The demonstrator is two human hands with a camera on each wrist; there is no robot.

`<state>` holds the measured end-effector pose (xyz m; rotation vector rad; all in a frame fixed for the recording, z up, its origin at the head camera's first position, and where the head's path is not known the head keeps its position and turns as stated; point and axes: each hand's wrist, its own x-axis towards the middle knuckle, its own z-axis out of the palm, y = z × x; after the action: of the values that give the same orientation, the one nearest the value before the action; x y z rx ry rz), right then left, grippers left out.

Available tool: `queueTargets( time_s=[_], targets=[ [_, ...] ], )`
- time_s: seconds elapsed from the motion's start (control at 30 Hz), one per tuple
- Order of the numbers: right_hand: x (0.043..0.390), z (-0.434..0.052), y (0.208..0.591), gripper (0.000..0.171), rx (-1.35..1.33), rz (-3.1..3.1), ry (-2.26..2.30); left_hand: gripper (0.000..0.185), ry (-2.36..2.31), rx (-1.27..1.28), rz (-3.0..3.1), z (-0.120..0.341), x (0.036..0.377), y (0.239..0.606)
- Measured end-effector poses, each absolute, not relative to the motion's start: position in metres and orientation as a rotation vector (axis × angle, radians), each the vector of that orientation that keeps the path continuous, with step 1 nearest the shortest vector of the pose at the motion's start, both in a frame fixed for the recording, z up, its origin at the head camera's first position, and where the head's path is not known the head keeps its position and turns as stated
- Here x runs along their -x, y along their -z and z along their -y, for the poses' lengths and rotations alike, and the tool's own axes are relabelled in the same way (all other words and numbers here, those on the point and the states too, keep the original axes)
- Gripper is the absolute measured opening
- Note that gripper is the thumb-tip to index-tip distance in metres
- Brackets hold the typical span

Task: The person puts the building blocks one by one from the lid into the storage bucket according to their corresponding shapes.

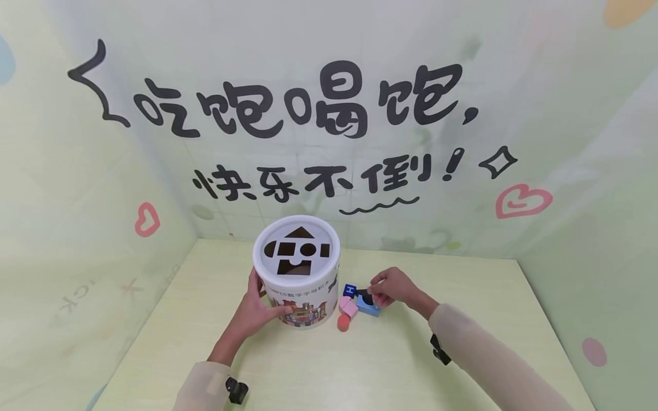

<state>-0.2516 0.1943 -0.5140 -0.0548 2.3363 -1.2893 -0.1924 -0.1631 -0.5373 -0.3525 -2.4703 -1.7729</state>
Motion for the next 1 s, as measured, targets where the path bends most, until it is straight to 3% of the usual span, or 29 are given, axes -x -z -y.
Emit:
queueTargets(
  time_s=[0.23, 0.7, 1.0],
  targets=[
    [0.244, -0.198, 0.531, 0.022, 0.009, -2.335, 1.260, 0.128, 1.764, 0.361, 2.472, 0.163, 0.192, 0.538],
    [0.233, -0.196, 0.547, 0.027, -0.060, -2.372, 1.189, 0.128, 1.760, 0.341, 2.474, 0.163, 0.192, 0.539],
    [0.230, -0.191, 0.539, 0.013, -0.007, -2.416, 1.113, 0.127, 1.758, 0.353, 2.481, 0.162, 0.193, 0.538]
  ],
)
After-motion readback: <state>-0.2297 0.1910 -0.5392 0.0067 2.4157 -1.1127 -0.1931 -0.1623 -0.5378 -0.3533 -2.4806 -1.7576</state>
